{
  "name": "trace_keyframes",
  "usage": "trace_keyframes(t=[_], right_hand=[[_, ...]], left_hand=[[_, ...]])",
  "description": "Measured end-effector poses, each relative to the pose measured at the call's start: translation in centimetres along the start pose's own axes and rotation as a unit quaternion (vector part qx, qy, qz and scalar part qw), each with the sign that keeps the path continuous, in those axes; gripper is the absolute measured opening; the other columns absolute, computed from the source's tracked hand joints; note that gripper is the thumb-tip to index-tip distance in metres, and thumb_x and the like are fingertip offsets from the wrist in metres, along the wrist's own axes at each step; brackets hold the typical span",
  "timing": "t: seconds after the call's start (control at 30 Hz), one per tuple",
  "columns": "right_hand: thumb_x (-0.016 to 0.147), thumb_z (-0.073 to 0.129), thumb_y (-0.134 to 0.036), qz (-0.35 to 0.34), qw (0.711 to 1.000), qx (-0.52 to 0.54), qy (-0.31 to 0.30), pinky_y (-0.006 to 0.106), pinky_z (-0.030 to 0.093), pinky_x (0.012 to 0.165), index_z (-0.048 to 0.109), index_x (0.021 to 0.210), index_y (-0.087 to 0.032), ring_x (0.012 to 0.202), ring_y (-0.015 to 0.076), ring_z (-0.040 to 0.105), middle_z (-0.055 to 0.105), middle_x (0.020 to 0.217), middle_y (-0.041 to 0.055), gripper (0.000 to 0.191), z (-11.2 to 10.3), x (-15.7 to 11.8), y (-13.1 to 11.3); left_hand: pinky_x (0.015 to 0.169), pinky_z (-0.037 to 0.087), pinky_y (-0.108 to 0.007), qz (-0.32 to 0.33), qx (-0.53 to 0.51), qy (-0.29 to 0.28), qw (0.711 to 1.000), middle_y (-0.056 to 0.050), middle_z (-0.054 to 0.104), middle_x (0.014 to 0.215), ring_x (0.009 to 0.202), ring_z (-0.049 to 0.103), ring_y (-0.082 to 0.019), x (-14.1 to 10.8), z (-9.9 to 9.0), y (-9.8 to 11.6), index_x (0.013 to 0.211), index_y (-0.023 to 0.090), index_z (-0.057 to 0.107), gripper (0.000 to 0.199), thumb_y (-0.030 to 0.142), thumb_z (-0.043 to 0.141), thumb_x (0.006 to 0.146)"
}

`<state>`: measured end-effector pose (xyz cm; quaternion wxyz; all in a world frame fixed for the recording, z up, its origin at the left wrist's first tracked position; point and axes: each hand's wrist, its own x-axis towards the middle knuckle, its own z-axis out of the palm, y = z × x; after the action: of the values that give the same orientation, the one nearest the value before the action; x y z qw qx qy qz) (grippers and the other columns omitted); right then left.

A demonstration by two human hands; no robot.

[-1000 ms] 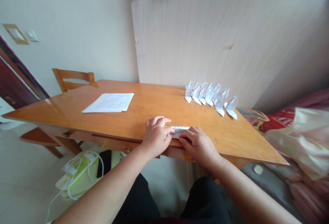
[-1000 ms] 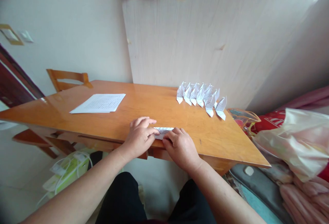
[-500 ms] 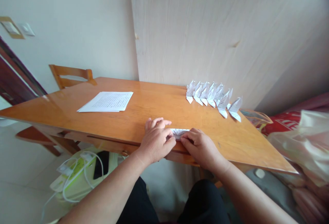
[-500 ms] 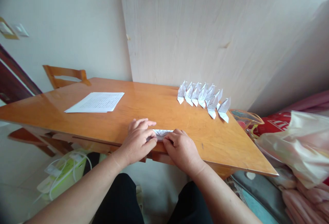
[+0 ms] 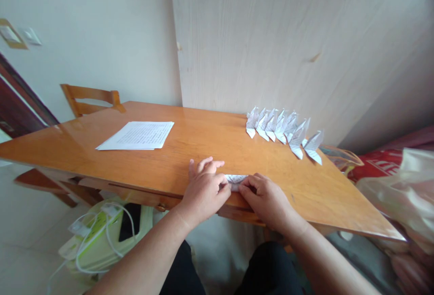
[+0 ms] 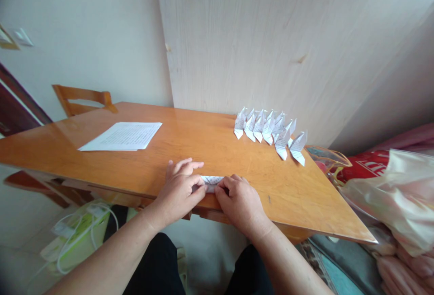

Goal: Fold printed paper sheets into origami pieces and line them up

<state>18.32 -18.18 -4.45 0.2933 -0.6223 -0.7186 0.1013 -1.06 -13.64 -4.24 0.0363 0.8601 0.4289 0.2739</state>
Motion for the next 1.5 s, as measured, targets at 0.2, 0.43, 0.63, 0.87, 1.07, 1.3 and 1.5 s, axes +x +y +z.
trace_keyframes(t=[0.2, 0.43, 0.63, 0.87, 1.07, 1.3, 1.5], right_hand=[[0.086, 0.063, -0.029, 0.030, 0.999, -0.042, 0.014, 0.030, 0.032, 0.061, 0.058, 0.069, -0.024, 0.070, 0.0190, 0.056, 0.063, 0.073, 0.0016, 0.018, 0.3, 0.2, -0.4], [0.085, 0.065, -0.033, 0.034, 0.997, -0.066, 0.016, 0.031, 0.031, 0.060, 0.057, 0.070, -0.024, 0.071, 0.0202, 0.057, 0.064, 0.075, 0.0030, 0.019, 0.4, 0.1, -0.5], [0.086, 0.062, -0.029, 0.034, 0.996, -0.083, 0.015, 0.031, 0.033, 0.063, 0.055, 0.073, -0.023, 0.074, 0.0204, 0.057, 0.063, 0.077, 0.0036, 0.016, 0.4, -0.1, -0.8], [0.092, 0.055, -0.026, 0.057, 0.993, -0.099, -0.011, 0.030, 0.036, 0.069, 0.055, 0.076, -0.022, 0.080, 0.0199, 0.058, 0.064, 0.080, 0.0033, 0.017, -0.2, -0.1, -1.7], [0.093, 0.054, -0.028, 0.069, 0.992, -0.108, -0.020, 0.030, 0.036, 0.069, 0.055, 0.078, -0.022, 0.082, 0.0201, 0.058, 0.064, 0.084, 0.0040, 0.017, -0.3, -0.1, -1.8], [0.094, 0.053, -0.029, 0.076, 0.990, -0.114, -0.026, 0.030, 0.035, 0.069, 0.057, 0.079, -0.022, 0.082, 0.0205, 0.059, 0.064, 0.085, 0.0047, 0.018, -0.4, 0.0, -2.1], [0.093, 0.056, -0.029, 0.086, 0.989, -0.112, -0.029, 0.030, 0.035, 0.070, 0.057, 0.079, -0.022, 0.083, 0.0211, 0.059, 0.064, 0.086, 0.0047, 0.016, -0.4, 0.1, -2.3]], left_hand=[[0.114, 0.009, -0.071, 0.004, 0.015, 0.003, 1.000, -0.004, 0.057, 0.139, 0.139, 0.035, -0.035, 0.0, 0.1, 0.2, 0.070, 0.022, 0.061, 0.015, 0.024, 0.064, 0.085], [0.115, 0.008, -0.071, 0.003, 0.014, 0.011, 1.000, -0.006, 0.057, 0.139, 0.140, 0.034, -0.036, -0.2, 0.2, 0.3, 0.069, 0.021, 0.057, 0.016, 0.021, 0.067, 0.081], [0.116, 0.007, -0.071, 0.000, 0.020, 0.013, 1.000, -0.007, 0.057, 0.139, 0.140, 0.034, -0.036, -0.2, 0.2, 0.4, 0.068, 0.021, 0.053, 0.019, 0.021, 0.068, 0.080], [0.117, 0.010, -0.069, -0.005, 0.042, -0.008, 0.999, -0.009, 0.056, 0.140, 0.141, 0.034, -0.034, -0.3, -0.7, 1.0, 0.074, 0.020, 0.057, 0.018, 0.026, 0.056, 0.091], [0.117, 0.010, -0.069, -0.010, 0.050, -0.014, 0.999, -0.008, 0.056, 0.139, 0.141, 0.035, -0.033, -0.3, -0.6, 1.1, 0.074, 0.019, 0.056, 0.020, 0.027, 0.056, 0.092], [0.117, 0.010, -0.069, -0.012, 0.049, -0.012, 0.999, -0.008, 0.056, 0.139, 0.140, 0.035, -0.033, -0.3, -0.5, 1.0, 0.074, 0.020, 0.056, 0.019, 0.028, 0.057, 0.092], [0.117, 0.008, -0.069, -0.012, 0.046, -0.017, 0.999, -0.008, 0.055, 0.140, 0.141, 0.034, -0.033, -0.1, -0.3, 0.9, 0.074, 0.020, 0.055, 0.017, 0.024, 0.060, 0.089]])
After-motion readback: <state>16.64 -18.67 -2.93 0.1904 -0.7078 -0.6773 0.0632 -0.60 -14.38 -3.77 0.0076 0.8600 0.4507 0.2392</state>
